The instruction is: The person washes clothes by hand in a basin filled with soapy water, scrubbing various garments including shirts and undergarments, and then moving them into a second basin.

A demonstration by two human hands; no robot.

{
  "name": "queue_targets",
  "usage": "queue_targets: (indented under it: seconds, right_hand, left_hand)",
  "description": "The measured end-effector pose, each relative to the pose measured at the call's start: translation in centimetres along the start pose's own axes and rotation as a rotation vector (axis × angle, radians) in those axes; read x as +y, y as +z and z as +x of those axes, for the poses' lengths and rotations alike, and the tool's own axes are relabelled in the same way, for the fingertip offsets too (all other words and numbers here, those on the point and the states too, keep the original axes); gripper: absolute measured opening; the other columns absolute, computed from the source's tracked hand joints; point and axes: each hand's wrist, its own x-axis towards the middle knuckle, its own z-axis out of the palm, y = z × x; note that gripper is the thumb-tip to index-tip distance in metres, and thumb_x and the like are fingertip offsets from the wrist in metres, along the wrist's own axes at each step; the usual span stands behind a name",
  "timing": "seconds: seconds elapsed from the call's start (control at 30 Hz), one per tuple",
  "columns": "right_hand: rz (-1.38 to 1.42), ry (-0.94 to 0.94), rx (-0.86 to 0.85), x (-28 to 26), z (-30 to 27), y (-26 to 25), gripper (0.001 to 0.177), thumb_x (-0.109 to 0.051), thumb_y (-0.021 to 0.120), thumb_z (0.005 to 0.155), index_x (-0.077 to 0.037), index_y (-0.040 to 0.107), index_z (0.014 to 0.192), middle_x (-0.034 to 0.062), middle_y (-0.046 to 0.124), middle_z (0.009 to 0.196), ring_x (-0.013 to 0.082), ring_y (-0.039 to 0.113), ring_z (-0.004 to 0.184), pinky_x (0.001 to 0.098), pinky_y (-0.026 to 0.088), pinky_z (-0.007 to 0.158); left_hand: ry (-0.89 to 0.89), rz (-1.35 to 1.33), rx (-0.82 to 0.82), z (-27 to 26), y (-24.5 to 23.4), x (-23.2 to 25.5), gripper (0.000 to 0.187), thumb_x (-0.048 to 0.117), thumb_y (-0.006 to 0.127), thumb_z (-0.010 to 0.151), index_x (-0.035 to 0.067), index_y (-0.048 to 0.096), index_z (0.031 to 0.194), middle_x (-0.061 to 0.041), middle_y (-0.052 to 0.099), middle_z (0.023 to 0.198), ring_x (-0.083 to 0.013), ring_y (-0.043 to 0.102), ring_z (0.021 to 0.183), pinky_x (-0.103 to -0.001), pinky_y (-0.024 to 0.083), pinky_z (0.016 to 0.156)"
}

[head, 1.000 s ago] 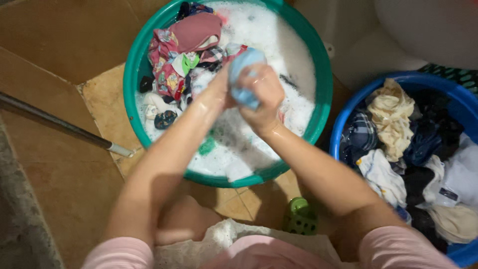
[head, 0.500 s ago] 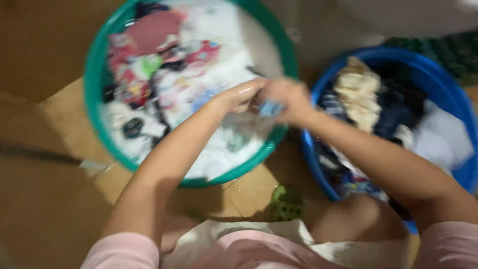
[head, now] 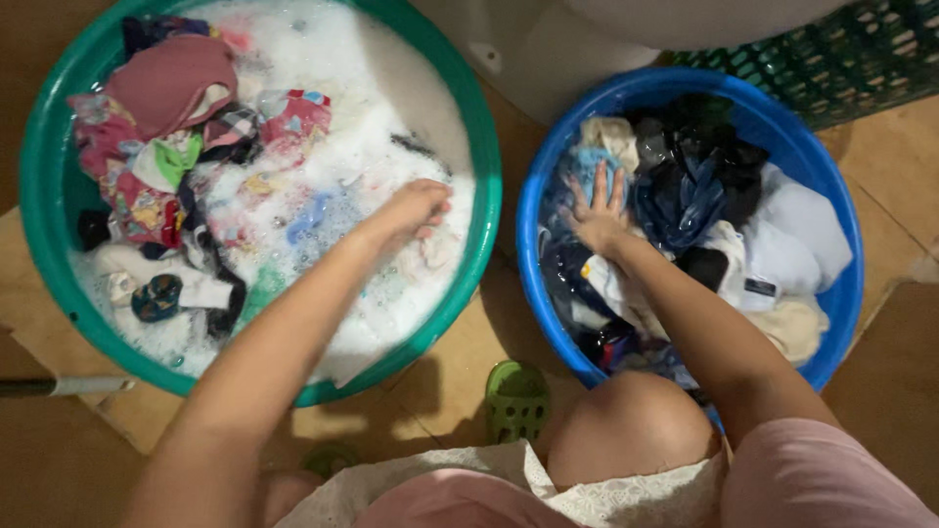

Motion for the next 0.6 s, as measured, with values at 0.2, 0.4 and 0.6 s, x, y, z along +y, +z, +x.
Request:
queue_targets:
  seconds: [0.2, 0.4, 0.6]
  right_hand:
    - [-0.269, -0.059, -0.184, -1.1, 2.5, -1.9, 0.045, -0.045, 0.054, 0.090, -0.018, 0.054, 0.126, 0.0177, 0.036, 0.125, 0.0429, 0.035, 0.114, 0.0626, 0.038, 0.091]
    - [-0.406, -0.451, 0.063, -18.0, 4.5, -7.4, 0.025, -0.025, 0.066, 0.086, -0.005, 0.079, 0.095, 0.0193, 0.076, 0.098, 0.0392, 0.074, 0.090, 0.0518, 0.059, 0.073]
    - [0.365, -1.015, -0.105, -37.4, 0.3, 4.6, 0.062, -0.024, 0.076, 0.070, -0.006, 0.065, 0.129, 0.0164, 0.071, 0.119, 0.0312, 0.069, 0.105, 0.0427, 0.055, 0.091]
  left_hand:
    - [0.322, 0.824, 0.492, -4.2, -11.0, -5.3, 0.035, 0.031, 0.067, 0.093, 0.004, 0.070, 0.115, -0.019, 0.069, 0.106, -0.0324, 0.066, 0.101, -0.043, 0.051, 0.090]
    - [0.451, 1.391, 0.718, -14.0, -14.3, -9.9, 0.057, 0.023, 0.076, 0.063, 0.006, 0.070, 0.117, -0.024, 0.072, 0.105, -0.0408, 0.068, 0.096, -0.050, 0.047, 0.086]
    - [0.387, 0.554, 0.513, -14.8, -13.9, -2.1, 0.032, 0.026, 0.066, 0.088, 0.004, 0.068, 0.111, -0.017, 0.073, 0.098, -0.0299, 0.072, 0.096, -0.043, 0.056, 0.087]
